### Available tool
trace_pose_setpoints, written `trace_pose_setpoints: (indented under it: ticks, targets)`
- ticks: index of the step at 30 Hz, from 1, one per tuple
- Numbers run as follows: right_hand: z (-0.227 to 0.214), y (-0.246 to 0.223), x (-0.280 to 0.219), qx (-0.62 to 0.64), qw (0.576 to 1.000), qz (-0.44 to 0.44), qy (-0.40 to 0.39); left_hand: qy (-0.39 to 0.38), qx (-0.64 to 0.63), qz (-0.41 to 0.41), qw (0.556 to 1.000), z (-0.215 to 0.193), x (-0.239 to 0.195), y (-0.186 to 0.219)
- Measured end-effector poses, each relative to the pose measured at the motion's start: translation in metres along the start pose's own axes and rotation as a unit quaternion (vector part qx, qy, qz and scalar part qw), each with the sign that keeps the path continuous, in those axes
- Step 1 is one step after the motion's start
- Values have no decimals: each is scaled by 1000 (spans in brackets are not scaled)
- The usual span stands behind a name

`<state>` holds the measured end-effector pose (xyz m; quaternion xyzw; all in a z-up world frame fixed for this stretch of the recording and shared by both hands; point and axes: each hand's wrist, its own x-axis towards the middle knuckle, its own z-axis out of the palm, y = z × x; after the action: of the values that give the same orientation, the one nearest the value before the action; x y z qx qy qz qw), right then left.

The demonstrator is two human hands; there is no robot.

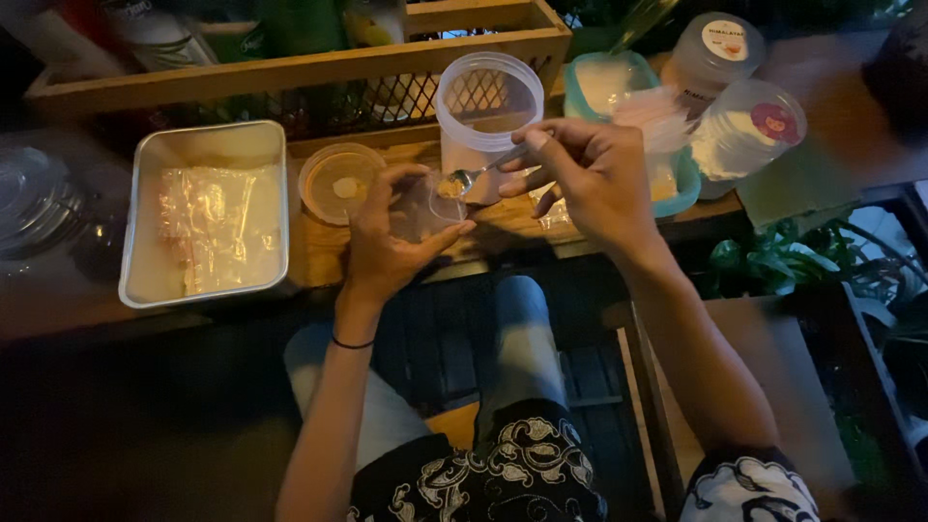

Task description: The person scoops yellow powder from a container into a small plastic bag with a spoon and then seals the bag.

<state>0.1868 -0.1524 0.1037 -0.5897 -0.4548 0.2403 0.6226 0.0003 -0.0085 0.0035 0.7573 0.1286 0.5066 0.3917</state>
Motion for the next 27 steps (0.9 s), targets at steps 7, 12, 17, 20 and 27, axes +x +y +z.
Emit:
trace_pose_setpoints:
  ticks: [7, 12, 17, 20, 27]
  targets:
    - [21, 10, -15, -71, 996, -59, -7, -15, 3, -2, 1000, -1, -1, -5]
    - [32, 13, -20, -112, 985, -127, -29, -32, 7, -15, 999, 2, -1, -3]
    - [25, 36, -23, -195, 955, -221, -42, -44, 6, -38, 998, -2, 1, -1]
    - [20, 47, -26, -205, 944, -252, -49, -51, -15, -63, 997, -5, 4, 1]
    - [25, 20, -25, -228, 879, -417, -49, -71, -27, -96, 993, -5, 5, -2]
